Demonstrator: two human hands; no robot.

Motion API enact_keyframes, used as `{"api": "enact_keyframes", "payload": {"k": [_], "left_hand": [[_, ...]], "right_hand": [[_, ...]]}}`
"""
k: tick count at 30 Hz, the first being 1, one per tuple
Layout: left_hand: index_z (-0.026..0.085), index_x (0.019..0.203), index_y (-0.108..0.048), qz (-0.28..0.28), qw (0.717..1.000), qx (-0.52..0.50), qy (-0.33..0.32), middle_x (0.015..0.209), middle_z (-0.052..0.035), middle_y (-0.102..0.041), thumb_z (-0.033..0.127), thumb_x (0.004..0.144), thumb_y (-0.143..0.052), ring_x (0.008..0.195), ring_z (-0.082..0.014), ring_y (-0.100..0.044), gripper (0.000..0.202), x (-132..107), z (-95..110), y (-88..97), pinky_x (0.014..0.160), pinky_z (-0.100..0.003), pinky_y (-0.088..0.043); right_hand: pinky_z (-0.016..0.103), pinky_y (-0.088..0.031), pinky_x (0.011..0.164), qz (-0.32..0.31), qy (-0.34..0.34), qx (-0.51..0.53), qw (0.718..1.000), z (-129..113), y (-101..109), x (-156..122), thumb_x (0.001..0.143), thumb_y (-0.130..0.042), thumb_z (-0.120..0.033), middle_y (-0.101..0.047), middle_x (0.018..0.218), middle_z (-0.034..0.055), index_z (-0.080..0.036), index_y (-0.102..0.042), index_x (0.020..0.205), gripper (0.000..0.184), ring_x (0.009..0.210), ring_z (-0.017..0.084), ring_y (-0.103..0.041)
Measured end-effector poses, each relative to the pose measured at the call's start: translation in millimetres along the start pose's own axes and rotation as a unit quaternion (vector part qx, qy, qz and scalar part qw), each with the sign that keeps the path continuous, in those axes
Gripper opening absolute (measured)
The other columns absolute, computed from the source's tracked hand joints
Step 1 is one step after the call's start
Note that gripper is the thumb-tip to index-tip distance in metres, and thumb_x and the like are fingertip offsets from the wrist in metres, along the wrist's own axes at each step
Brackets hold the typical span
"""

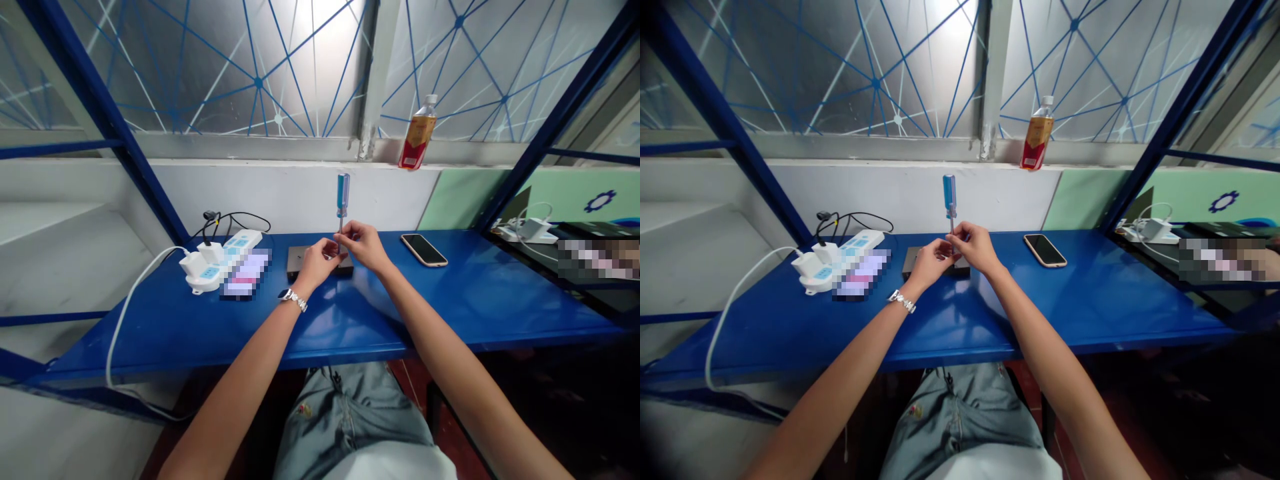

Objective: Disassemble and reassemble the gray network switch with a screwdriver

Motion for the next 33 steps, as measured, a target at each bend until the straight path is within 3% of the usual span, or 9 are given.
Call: {"api": "enact_keyframes", "payload": {"k": [4,8,11,13,15,19,25,33], "left_hand": [[0.017,0.076,-0.064,0.031,0.999,-0.013,0.020,0.072,-0.0036,-0.070,0.046,0.074,-0.082,0.067,-0.0164,-0.064,0.034,-2,-3,-1.4,0.064,-0.028,-0.048],[0.016,0.076,-0.068,0.014,0.997,-0.060,0.042,0.074,-0.0067,-0.074,0.048,0.075,-0.081,0.069,-0.0189,-0.068,0.035,0,-12,-5.9,0.067,-0.030,-0.051],[0.014,0.081,-0.073,-0.021,0.995,-0.090,0.046,0.078,-0.0088,-0.077,0.047,0.077,-0.078,0.072,-0.0203,-0.070,0.033,2,-17,-8.8,0.072,-0.032,-0.054],[0.014,0.084,-0.075,-0.047,0.992,-0.108,0.040,0.081,-0.0097,-0.078,0.045,0.079,-0.076,0.074,-0.0208,-0.072,0.032,3,-16,-9.8,0.076,-0.033,-0.056],[0.014,0.085,-0.076,-0.072,0.989,-0.122,0.033,0.085,-0.0102,-0.079,0.043,0.081,-0.075,0.077,-0.0213,-0.073,0.030,3,-14,-10.5,0.080,-0.035,-0.057],[0.014,0.085,-0.075,-0.087,0.986,-0.138,0.027,0.087,-0.0101,-0.078,0.042,0.083,-0.074,0.081,-0.0211,-0.074,0.028,1,-9,-11.6,0.083,-0.035,-0.058],[0.014,0.083,-0.073,-0.013,0.994,-0.111,0.023,0.076,-0.0067,-0.074,0.043,0.081,-0.075,0.071,-0.0185,-0.070,0.029,-2,-9,-9.2,0.069,-0.028,-0.054],[0.016,0.083,-0.078,-0.024,1.000,-0.008,-0.015,0.075,-0.0046,-0.076,0.042,0.089,-0.065,0.071,-0.0195,-0.069,0.030,-4,-6,-6.6,0.068,-0.027,-0.050]], "right_hand": [[0.027,-0.040,0.063,0.053,0.002,-0.002,0.999,0,-2,1,0.080,-0.072,-0.037,-0.054,0.063,-0.0036,-0.021,-0.051,0.068,0.029,0.061,0.012,-0.047],[0.028,-0.041,0.063,0.071,-0.015,-0.036,0.997,0,-1,1,0.080,-0.073,-0.042,-0.056,0.064,-0.0027,-0.022,-0.052,0.069,0.031,0.062,0.013,-0.049],[0.029,-0.046,0.067,0.018,-0.001,-0.025,1.000,-3,-3,2,0.086,-0.067,-0.044,-0.068,0.080,0.0023,-0.020,-0.065,0.091,0.025,0.072,0.016,-0.059],[0.030,-0.050,0.069,-0.043,-0.005,0.015,0.999,-3,-6,1,0.091,-0.059,-0.044,-0.074,0.093,0.0057,-0.019,-0.067,0.110,0.032,0.077,0.018,-0.064],[0.031,-0.053,0.070,-0.084,-0.018,0.046,0.995,-3,-8,-1,0.094,-0.055,-0.043,-0.077,0.098,0.0074,-0.018,-0.068,0.115,0.036,0.078,0.019,-0.068],[0.033,-0.056,0.073,-0.073,-0.011,0.034,0.997,-6,-5,-2,0.093,-0.058,-0.042,-0.079,0.094,0.0081,-0.018,-0.073,0.103,0.030,0.078,0.021,-0.071],[0.035,-0.055,0.077,-0.016,-0.003,-0.005,1.000,-7,1,-2,0.091,-0.063,-0.038,-0.080,0.088,0.0079,-0.018,-0.076,0.090,0.024,0.079,0.023,-0.074],[0.033,-0.053,0.073,0.026,-0.021,-0.016,0.999,-4,-1,-1,0.087,-0.069,-0.045,-0.078,0.081,0.0070,-0.018,-0.076,0.084,0.028,0.074,0.021,-0.071]]}}
Point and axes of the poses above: each hand's wrist, its own x-axis towards the middle knuckle, its own y-axis out of the back of the hand, z = x × y, the point moved 7 cm from there along x, towards the middle knuckle
